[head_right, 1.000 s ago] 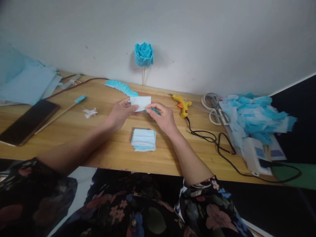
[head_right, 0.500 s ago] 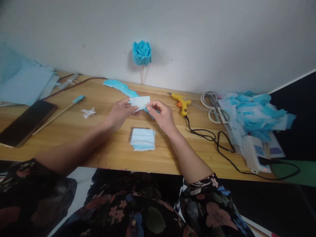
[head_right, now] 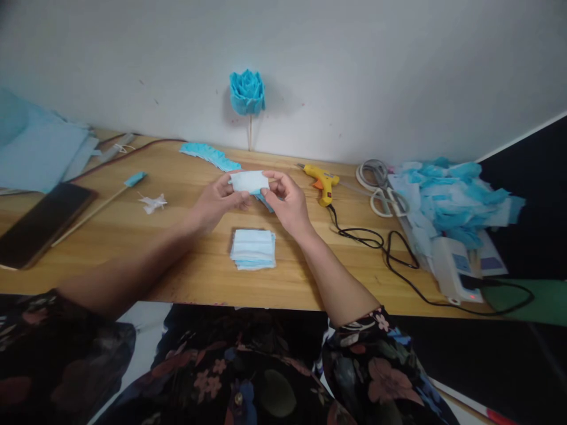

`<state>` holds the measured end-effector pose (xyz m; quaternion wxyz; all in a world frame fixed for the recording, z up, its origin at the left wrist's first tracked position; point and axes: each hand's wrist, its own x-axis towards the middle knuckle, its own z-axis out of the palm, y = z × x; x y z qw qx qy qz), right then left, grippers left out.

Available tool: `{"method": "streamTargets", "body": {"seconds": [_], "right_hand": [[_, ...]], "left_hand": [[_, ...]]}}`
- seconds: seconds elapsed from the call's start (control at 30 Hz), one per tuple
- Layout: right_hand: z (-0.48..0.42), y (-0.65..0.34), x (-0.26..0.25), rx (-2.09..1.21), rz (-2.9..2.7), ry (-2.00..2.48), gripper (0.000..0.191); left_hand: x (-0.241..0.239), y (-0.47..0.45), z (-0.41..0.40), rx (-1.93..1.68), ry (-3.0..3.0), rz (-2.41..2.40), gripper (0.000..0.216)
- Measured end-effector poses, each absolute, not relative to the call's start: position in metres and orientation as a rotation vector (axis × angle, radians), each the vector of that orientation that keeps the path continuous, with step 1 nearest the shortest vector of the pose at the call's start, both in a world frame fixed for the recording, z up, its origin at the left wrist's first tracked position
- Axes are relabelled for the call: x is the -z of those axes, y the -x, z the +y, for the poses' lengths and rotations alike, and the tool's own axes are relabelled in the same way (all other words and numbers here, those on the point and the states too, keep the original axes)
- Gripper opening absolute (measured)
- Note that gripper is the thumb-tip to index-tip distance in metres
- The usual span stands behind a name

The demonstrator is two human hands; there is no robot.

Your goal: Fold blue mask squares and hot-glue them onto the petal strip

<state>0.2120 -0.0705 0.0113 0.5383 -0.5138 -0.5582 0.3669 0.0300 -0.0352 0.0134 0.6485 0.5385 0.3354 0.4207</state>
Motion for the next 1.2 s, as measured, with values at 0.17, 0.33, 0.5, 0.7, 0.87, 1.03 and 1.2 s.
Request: {"method": "streamTargets", "body": {"seconds": [0.17,0.33,0.5,0.7,0.87,1.03,1.2], "right_hand": [[-0.070,-0.212,-0.007,-0.887,-1.333,1.180,0.036],[-0.070,-0.212,-0.007,-0.900,-1.342,1.192,0.041],[-0.069,-0.213,-0.011,-0.977,-1.339,1.199,0.057],[-0.071,-0.213,-0.012,-1.015,-1.426,1.206,0.068],[-0.075,-0.212,-0.014,-0.991,-1.461,1.233,0.065],[-0.076,-0.209,-0.016,-0.868,-1.382,1.192,0.061],[-0.077,-0.204,-0.016,-0.856,-1.343,1.201,0.059]], "left_hand": [[-0.011,-0.030,-0.033,-1.008,-1.260,0.775,0.061],[-0.014,-0.029,-0.033,-1.053,-1.259,0.846,0.055],[-0.019,-0.029,-0.035,-1.026,-1.251,0.865,0.057],[-0.018,-0.030,-0.035,-1.008,-1.282,0.835,0.060],[-0.019,-0.029,-0.033,-1.077,-1.219,0.792,0.067],[-0.020,-0.029,-0.034,-1.052,-1.075,0.699,0.061],[-0.016,-0.031,-0.039,-0.891,-1.143,0.685,0.028]]}}
